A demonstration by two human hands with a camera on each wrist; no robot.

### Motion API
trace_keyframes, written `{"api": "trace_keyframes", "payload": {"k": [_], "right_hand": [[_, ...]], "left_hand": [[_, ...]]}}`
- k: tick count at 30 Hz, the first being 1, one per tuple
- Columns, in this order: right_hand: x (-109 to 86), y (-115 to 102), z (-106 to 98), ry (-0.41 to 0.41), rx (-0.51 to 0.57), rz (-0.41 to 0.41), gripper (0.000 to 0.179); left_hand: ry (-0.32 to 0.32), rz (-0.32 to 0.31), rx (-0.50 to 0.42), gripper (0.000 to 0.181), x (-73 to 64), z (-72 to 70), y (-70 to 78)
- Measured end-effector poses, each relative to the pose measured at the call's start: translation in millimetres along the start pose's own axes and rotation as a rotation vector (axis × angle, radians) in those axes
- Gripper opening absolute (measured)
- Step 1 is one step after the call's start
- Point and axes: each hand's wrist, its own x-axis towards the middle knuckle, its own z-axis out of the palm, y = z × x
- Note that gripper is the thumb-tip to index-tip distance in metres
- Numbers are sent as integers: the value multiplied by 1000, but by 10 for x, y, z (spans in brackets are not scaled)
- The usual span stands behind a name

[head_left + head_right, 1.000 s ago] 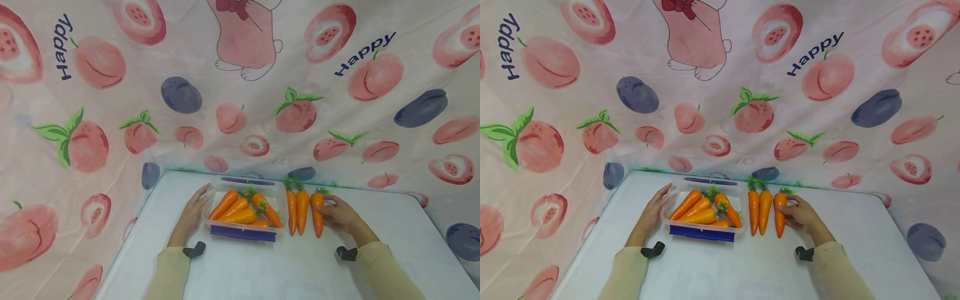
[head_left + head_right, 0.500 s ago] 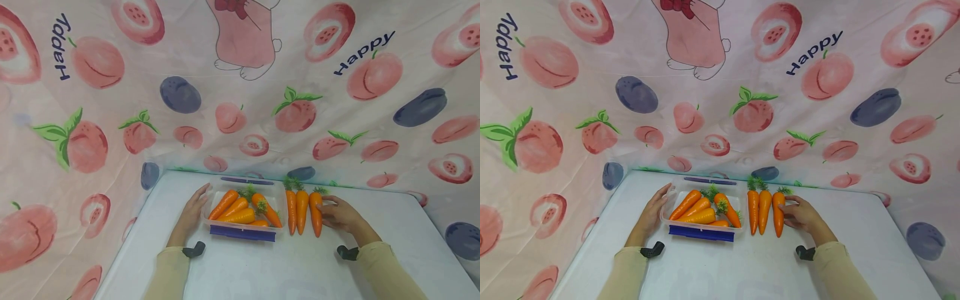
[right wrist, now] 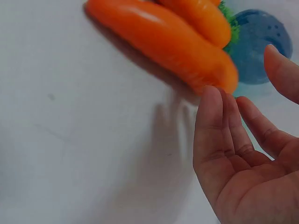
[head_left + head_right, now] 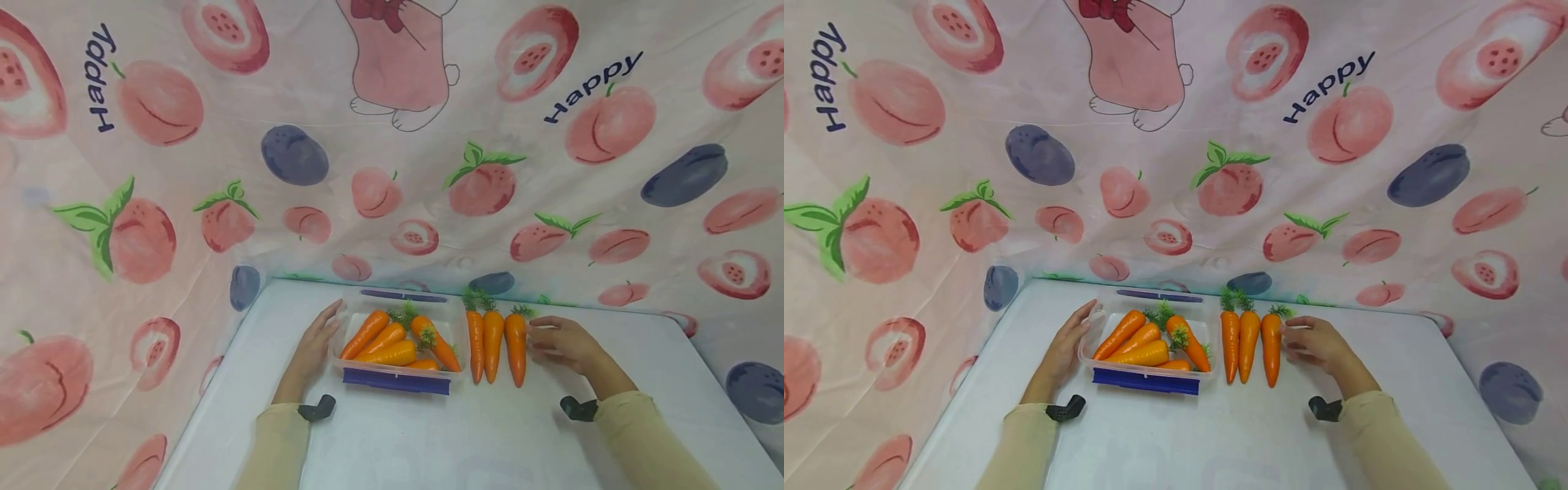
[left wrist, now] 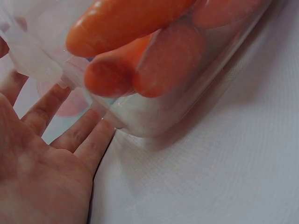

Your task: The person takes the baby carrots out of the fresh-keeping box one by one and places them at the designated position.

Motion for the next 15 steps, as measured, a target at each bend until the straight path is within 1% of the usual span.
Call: {"api": "trace_keyframes", "payload": {"k": [4,7,13,15], "right_hand": [[-39,-82,1,-29,-20,-47,71],[-53,-144,21,-54,-22,-81,72],[-82,-296,82,-90,-44,-111,75],[-97,-364,96,-102,-30,-115,77]], "left_hand": [[0,-1,-4,50,3,2,-10],[10,-8,17,50,3,4,-13],[12,3,18,49,-6,6,-1],[7,13,12,48,-7,6,0]]}}
